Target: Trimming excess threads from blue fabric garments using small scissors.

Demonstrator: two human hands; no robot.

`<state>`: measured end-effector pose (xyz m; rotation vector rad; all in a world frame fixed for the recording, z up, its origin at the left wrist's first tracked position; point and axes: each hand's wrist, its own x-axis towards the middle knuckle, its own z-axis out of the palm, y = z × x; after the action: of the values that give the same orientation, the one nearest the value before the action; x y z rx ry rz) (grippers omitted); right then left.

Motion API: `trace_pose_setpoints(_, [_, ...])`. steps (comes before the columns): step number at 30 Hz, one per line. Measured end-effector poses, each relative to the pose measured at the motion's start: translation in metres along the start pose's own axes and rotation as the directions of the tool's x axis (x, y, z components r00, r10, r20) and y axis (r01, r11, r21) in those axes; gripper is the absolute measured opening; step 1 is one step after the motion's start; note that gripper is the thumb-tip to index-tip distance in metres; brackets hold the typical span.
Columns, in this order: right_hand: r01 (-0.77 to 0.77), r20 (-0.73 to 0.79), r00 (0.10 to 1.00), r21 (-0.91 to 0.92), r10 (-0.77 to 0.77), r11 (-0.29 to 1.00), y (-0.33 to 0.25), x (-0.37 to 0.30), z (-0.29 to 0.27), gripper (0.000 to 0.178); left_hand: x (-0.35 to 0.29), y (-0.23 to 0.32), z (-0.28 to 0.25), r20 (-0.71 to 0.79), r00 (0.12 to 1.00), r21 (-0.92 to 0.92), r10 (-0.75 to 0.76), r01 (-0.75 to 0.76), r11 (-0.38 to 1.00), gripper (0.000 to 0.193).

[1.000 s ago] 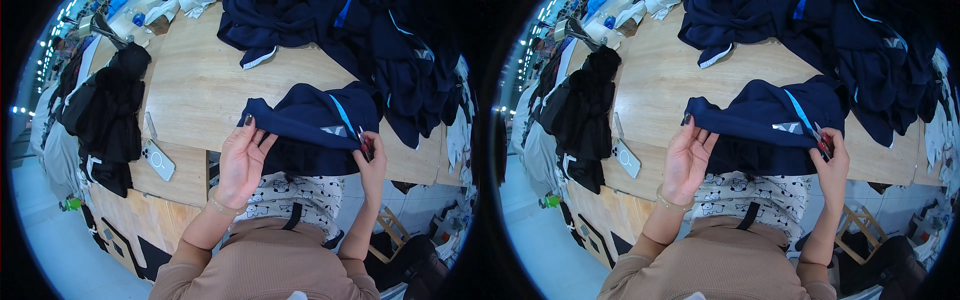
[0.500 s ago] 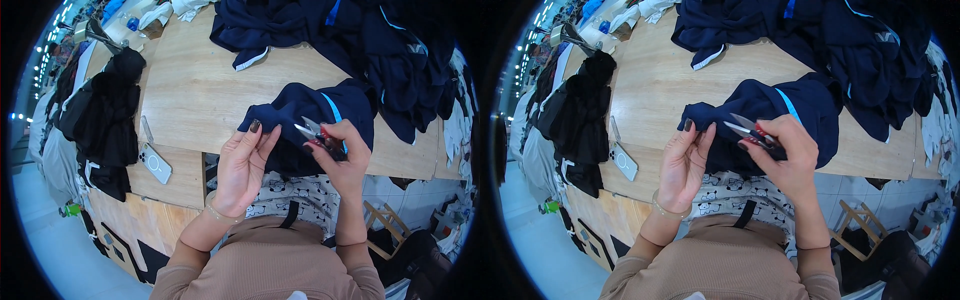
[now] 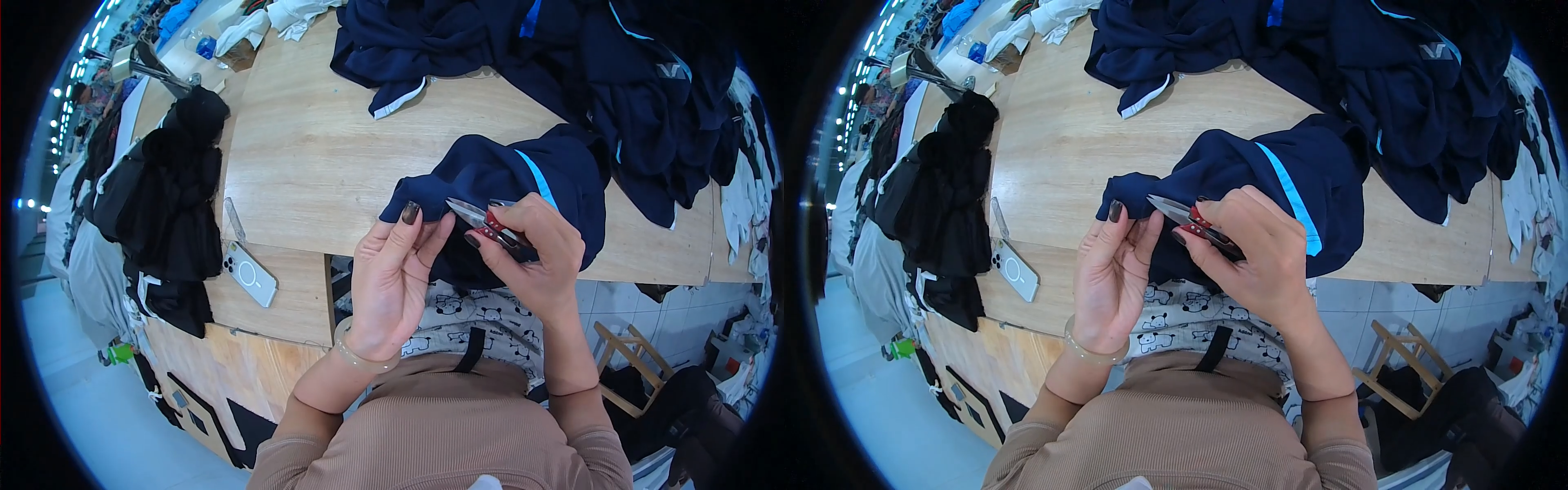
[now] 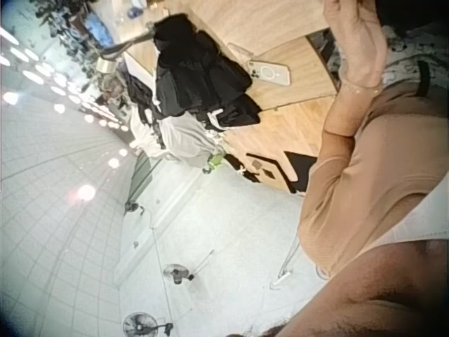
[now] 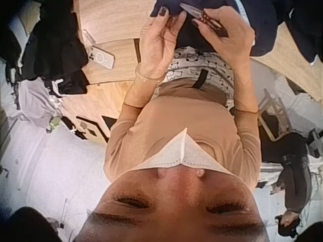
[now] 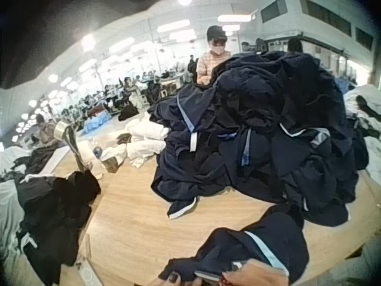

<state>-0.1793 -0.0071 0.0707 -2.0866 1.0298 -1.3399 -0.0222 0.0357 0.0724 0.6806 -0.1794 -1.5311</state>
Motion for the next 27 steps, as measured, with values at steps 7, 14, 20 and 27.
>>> trace_pose_setpoints(7, [0.025,0.0,1.0,0.012,-0.025,1.0,0.002,0.001,0.003,0.026,0.0,-0.001,0.0,0.013,1.0,-0.029,0.006,-0.005,1.0,0.017])
trace_pose_setpoints(14, [0.017,-0.013,1.0,0.02,-0.017,1.0,-0.001,0.004,0.004,0.025,-0.001,-0.002,0.003,0.006,1.0,-0.034,-0.002,0.002,0.999,0.017])
trace_pose_setpoints(20, [-0.326,-0.106,0.922,0.3,0.371,0.896,-0.008,-0.002,0.003,0.022,-0.003,-0.002,0.002,0.037,0.999,-0.06,0.01,-0.008,0.998,0.018])
trace_pose_setpoints(27, [-0.579,0.269,0.781,0.651,0.564,0.492,-0.026,-0.006,-0.004,0.023,-0.004,-0.001,0.012,0.026,1.0,-0.01,0.014,-0.014,1.0,0.021])
